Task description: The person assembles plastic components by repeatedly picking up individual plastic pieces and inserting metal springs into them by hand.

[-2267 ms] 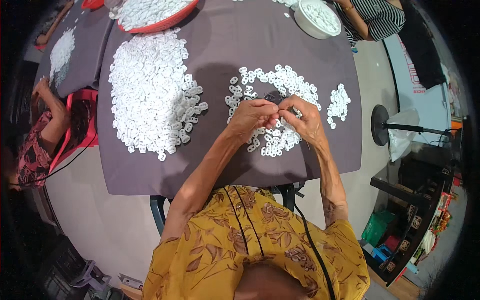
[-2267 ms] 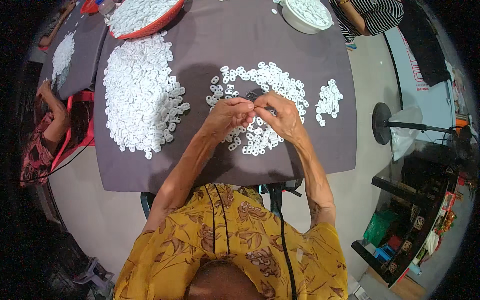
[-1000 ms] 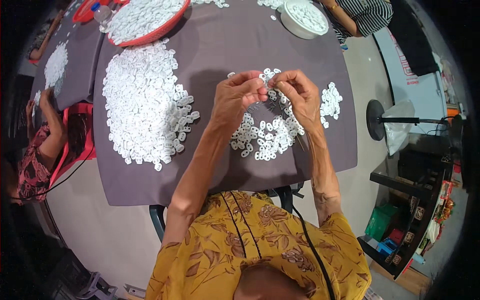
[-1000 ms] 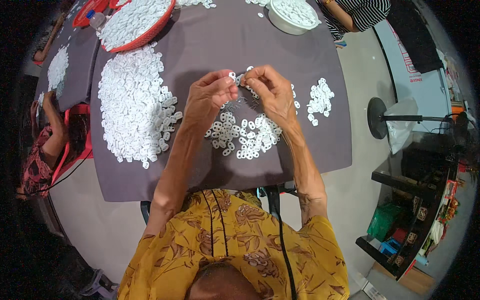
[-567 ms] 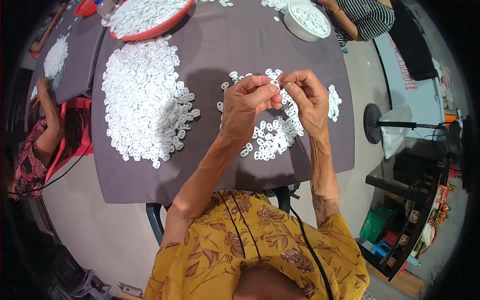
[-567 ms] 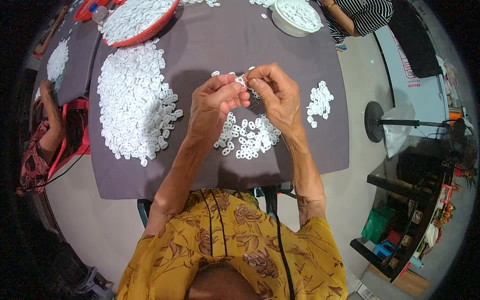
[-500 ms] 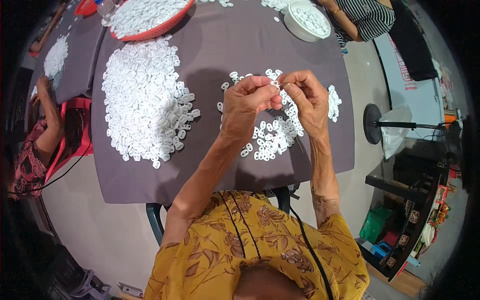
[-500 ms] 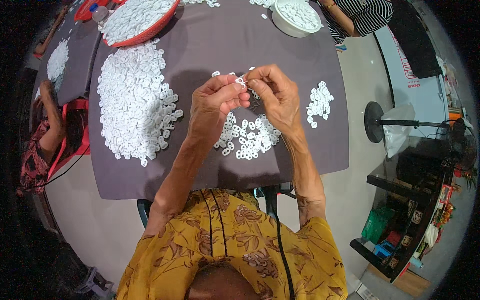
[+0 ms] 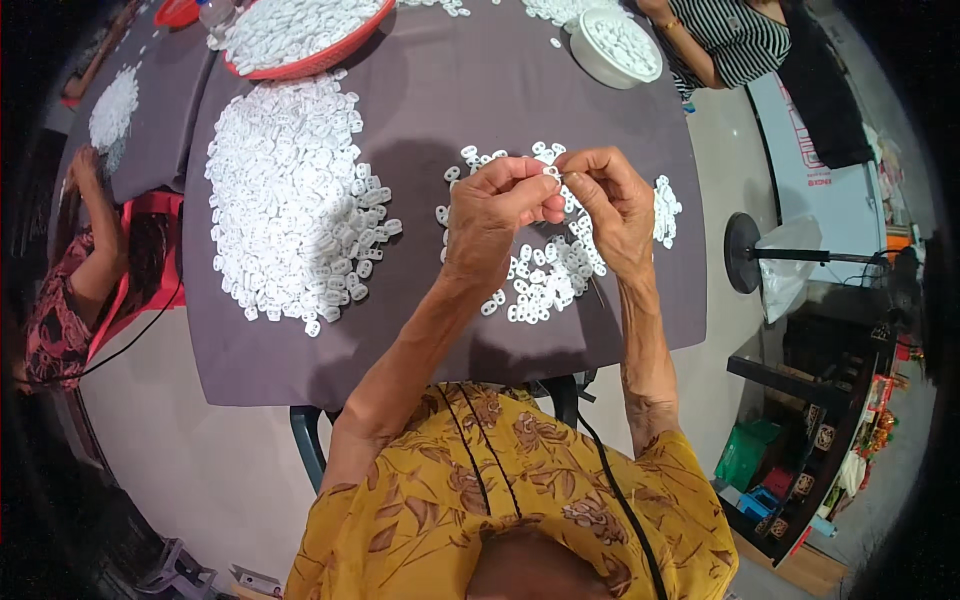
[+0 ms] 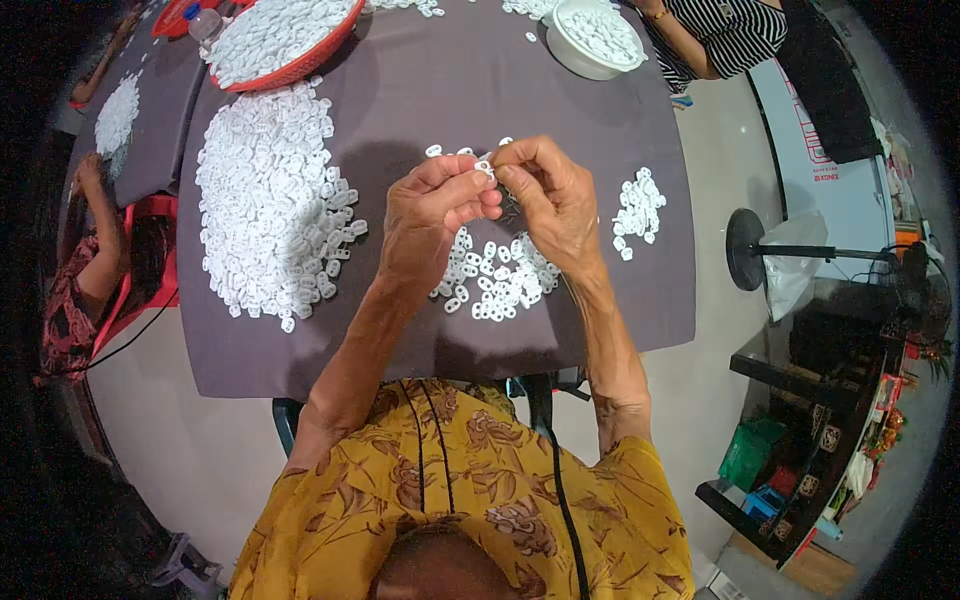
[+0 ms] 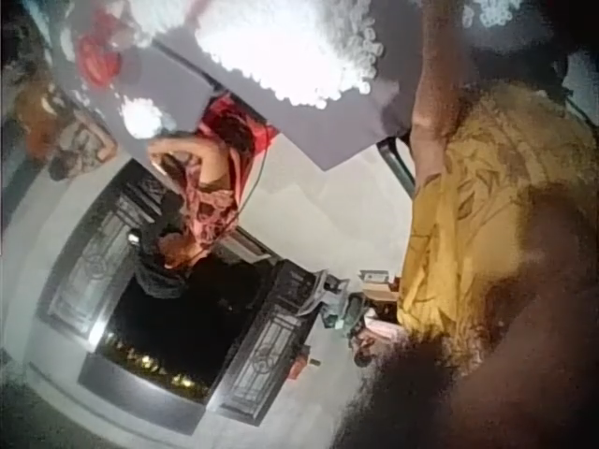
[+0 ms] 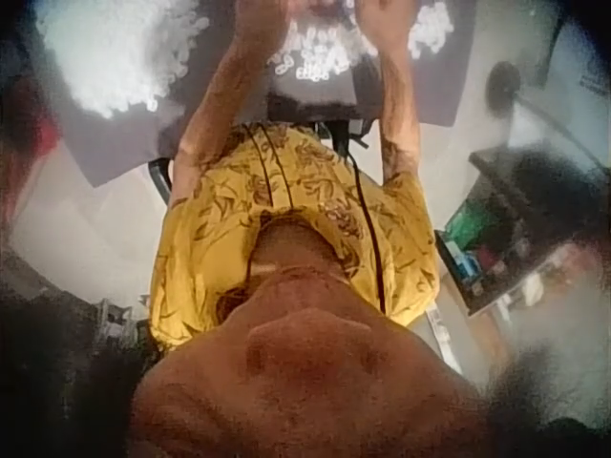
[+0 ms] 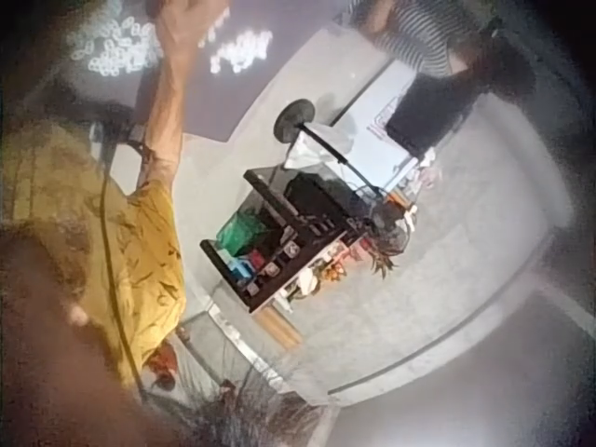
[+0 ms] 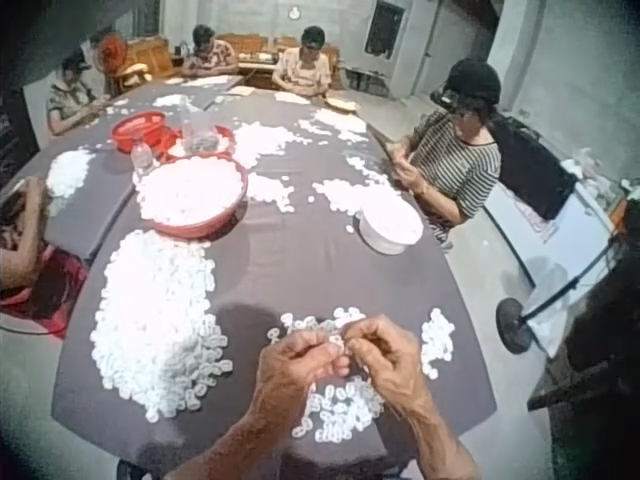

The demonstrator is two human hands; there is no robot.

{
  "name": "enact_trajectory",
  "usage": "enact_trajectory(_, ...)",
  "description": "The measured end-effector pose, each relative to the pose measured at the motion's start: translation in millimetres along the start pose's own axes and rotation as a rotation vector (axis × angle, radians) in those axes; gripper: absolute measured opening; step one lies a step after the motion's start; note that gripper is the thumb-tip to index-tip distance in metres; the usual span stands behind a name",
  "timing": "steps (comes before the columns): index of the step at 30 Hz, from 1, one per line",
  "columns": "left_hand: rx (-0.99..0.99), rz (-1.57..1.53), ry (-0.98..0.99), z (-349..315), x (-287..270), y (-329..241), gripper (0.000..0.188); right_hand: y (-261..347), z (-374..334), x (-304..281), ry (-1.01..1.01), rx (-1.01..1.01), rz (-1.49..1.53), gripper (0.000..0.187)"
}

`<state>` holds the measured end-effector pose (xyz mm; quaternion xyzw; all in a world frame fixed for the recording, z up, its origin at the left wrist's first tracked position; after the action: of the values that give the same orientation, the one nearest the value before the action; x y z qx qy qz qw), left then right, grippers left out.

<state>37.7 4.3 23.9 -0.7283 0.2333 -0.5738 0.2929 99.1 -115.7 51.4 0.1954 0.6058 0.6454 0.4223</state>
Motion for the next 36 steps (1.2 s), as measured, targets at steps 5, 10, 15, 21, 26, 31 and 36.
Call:
enact_trajectory(5, 0.007, 0.013, 0.000, -1, 1, 0, 0.018, 1, 0, 1, -0.021, -0.010, -0.004, 0.004)
enact_trajectory(10, 0.011, 0.044, -0.004, -2, 0, 1, 0.018, 5, 1, 4, -0.015, -0.022, -0.067, 0.003)
enact_trajectory(15, 0.000, -0.005, -0.018, 0, -2, 6, 0.019, 2, 3, 3, -0.016, -0.028, -0.064, 0.003)
enact_trajectory(21, 0.001, -0.138, -0.040, 2, -4, 1, 0.016, 2, 7, 5, -0.101, 0.097, 0.156, 0.009)
enact_trajectory(26, 0.016, -0.201, -0.098, 2, -7, 4, 0.011, -3, 1, 7, -0.067, 0.072, 0.001, 0.010)
enact_trajectory(31, 0.025, -0.153, -0.062, 4, -9, 11, 0.014, -2, 3, 9, -0.025, 0.083, -0.094, 0.009)
enact_trajectory(36, 0.059, 0.088, -0.020, 2, -10, 0, 0.017, 2, 12, -4, 0.106, 0.150, -0.162, 0.012)
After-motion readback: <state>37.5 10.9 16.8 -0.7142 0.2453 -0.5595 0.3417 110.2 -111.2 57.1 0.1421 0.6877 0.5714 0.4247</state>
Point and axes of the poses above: each hand's wrist, its own z-axis towards the middle knuckle, its own x-axis out of the palm, y = z × x, the point moved 2 cm from there along z, towards the middle knuckle, and after that the axes turned 4 degrees about y, right-handed, at the moved point
